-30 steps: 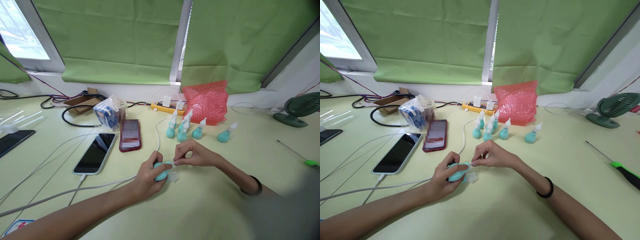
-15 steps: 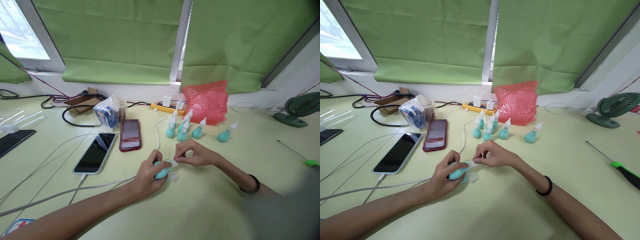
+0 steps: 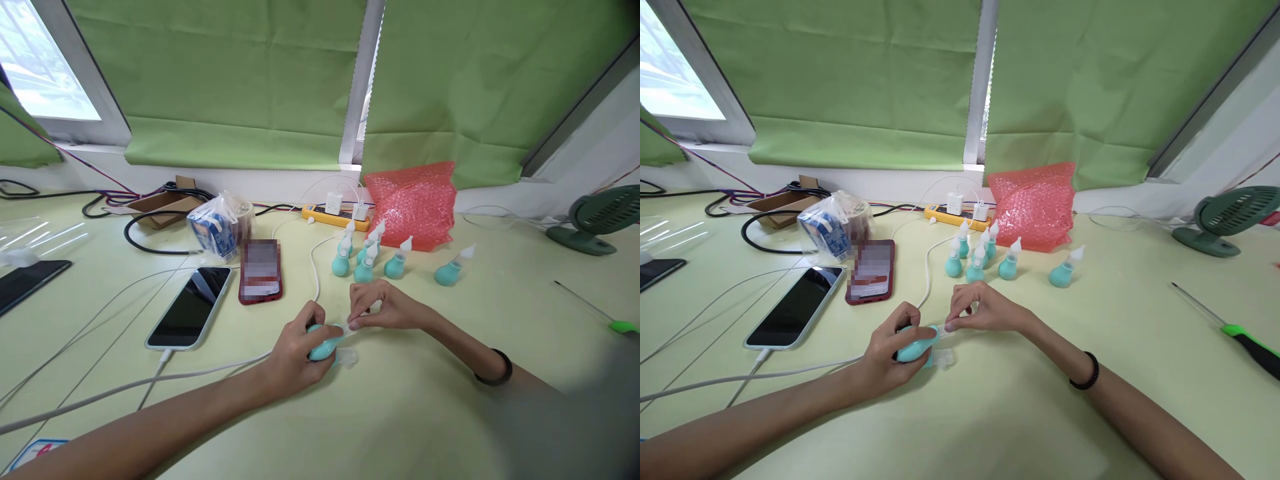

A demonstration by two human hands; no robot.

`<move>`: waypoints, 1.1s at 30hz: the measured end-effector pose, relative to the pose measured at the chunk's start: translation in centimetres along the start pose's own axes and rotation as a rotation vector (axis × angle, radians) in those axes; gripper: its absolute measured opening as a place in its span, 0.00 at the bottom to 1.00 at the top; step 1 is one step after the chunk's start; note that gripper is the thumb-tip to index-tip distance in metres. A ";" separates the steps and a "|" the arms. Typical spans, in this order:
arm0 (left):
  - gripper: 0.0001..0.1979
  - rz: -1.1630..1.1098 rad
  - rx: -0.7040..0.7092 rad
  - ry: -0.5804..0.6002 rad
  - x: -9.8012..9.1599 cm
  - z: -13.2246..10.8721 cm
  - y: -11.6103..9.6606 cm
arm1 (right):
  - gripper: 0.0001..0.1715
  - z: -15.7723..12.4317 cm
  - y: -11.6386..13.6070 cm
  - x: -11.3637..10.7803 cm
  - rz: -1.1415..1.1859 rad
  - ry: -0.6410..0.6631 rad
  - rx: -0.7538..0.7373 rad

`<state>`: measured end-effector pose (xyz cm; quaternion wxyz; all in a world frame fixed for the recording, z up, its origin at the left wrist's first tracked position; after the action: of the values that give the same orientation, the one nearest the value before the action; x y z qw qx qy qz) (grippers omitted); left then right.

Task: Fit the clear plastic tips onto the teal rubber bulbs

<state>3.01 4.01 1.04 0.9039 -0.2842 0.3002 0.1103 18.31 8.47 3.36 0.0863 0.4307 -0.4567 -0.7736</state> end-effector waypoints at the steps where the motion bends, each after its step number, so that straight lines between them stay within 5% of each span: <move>1: 0.15 -0.003 -0.007 0.002 0.0 0.0 0.0 | 0.08 0.0 0.1 0.0 -0.014 -0.001 -0.007; 11: 0.13 -0.015 -0.053 0.007 -0.2 0.3 0.3 | 0.07 -0.3 1.7 -0.5 -0.145 -0.066 -0.061; 27: 0.13 0.025 0.011 0.001 -0.1 0.2 0.2 | 0.08 -0.3 3.5 0.6 -0.352 0.094 -0.014; 33: 0.13 0.038 0.039 0.011 -0.1 0.2 0.1 | 0.05 -0.2 2.4 0.1 -0.188 0.167 0.053</move>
<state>3.01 4.22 1.22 0.9054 -0.2611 0.3126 0.1201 17.79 6.90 5.09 0.0395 0.5367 -0.4259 -0.7274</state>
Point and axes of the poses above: each hand's wrist, its own z-axis towards the middle knuckle, its own x-axis out of the palm, y = z × x, the point moved 4 cm from there along z, towards the middle knuckle, and after that the axes turned 4 degrees about z, right-handed, at the moved point
